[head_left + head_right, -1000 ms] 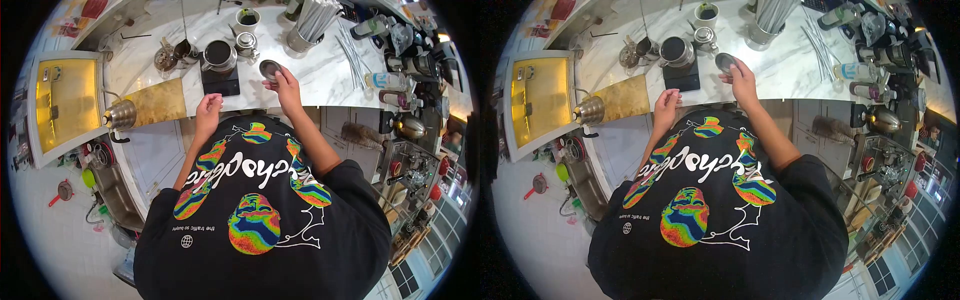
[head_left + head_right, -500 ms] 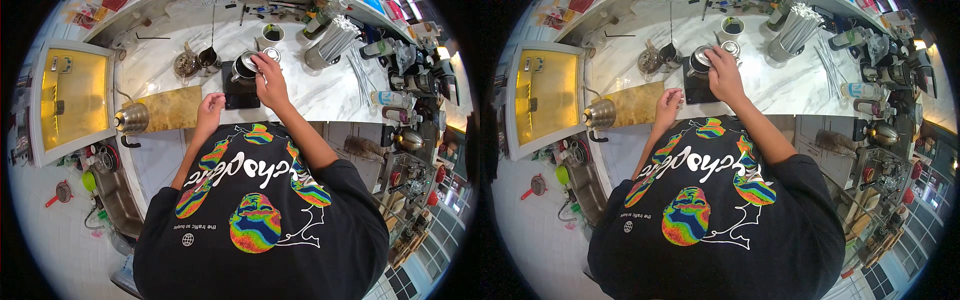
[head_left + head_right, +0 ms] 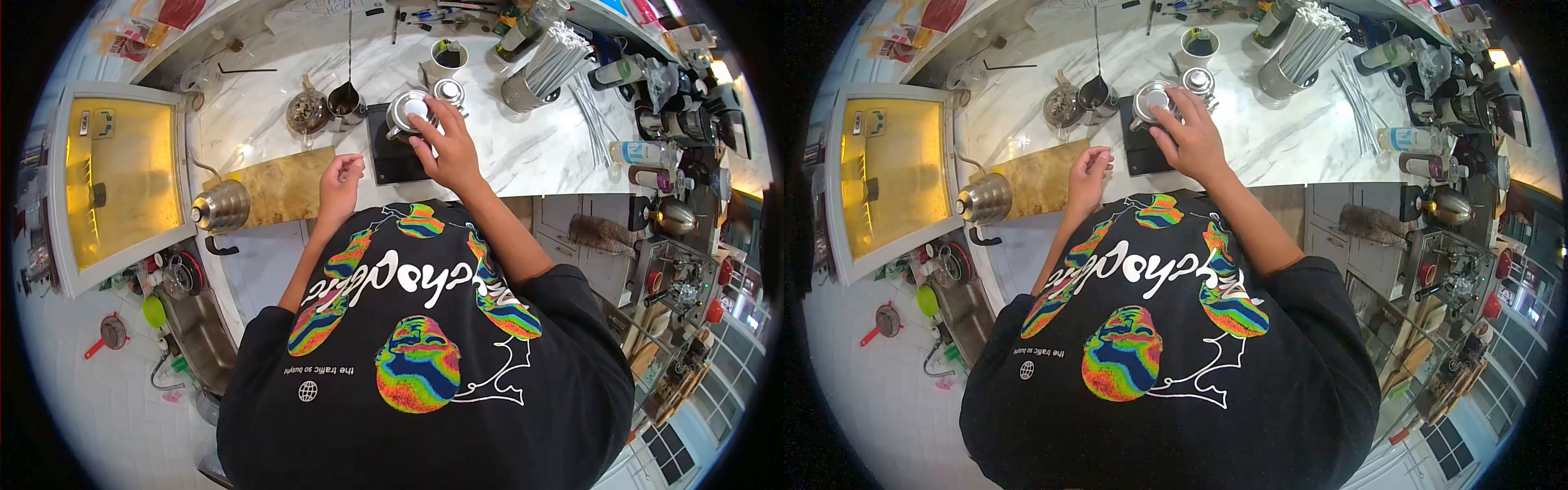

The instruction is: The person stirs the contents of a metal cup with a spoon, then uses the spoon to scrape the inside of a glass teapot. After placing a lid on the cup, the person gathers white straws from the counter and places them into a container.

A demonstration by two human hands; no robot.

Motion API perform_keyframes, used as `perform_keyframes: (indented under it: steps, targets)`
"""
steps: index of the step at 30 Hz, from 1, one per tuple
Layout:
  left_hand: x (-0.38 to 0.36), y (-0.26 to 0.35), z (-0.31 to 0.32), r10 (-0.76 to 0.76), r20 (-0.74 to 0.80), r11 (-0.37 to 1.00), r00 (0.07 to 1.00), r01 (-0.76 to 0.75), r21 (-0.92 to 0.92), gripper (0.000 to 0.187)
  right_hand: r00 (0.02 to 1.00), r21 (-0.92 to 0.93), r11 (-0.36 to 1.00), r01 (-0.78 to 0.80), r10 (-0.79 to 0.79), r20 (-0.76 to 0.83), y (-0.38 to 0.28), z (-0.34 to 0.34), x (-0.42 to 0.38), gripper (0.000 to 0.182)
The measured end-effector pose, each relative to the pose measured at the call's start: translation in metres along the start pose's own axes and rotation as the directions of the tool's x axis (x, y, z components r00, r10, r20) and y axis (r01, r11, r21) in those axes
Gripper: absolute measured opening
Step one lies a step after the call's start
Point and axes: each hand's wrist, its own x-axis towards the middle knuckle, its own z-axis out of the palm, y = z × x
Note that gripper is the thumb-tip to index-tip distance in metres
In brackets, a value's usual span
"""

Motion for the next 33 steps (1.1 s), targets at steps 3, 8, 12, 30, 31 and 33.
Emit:
perform_keyframes:
  steps: [3, 8, 12, 30, 31, 33]
  targets:
    - [0.002, -0.003, 0.002, -0.013, 0.002, 1.0, 1.0, 0.013, -0.01, 0.021, 1.0, 0.006, 1.0, -0.002, 0.002, -0.006, -0.002, -0.003, 0.0, 0.045]
    - [-0.007, 0.006, 0.011, -0.006, -0.018, 1.0, 1.0, 0.006, -0.001, 0.021, 0.998, 0.089, 0.995, -0.037, 0.042, -0.051, 0.0, -0.019, -0.005, 0.053]
    - [-0.019, 0.006, 0.024, -0.009, 0.004, 0.998, 1.0, 0.009, 0.061, 0.02, 0.988, 0.126, 0.981, -0.149, 0.153, -0.022, 0.014, -0.037, -0.026, 0.049]
    - [-0.042, 0.035, 0.326, -0.137, 0.082, 0.99, 0.987, 0.135, 0.034, 0.022, 0.866, -0.172, 0.869, -0.463, 0.403, -0.295, 0.262, -0.232, -0.139, 0.029]
    - [-0.042, 0.037, 0.344, -0.134, 0.087, 0.991, 0.987, 0.132, 0.033, 0.022, 0.854, -0.208, 0.84, -0.501, 0.44, -0.277, 0.279, -0.243, -0.142, 0.031]
    - [-0.045, 0.033, 0.376, -0.144, 0.1, 0.989, 0.984, 0.141, 0.037, 0.022, 0.818, -0.194, 0.799, -0.569, 0.526, -0.232, 0.305, -0.257, -0.148, 0.033]
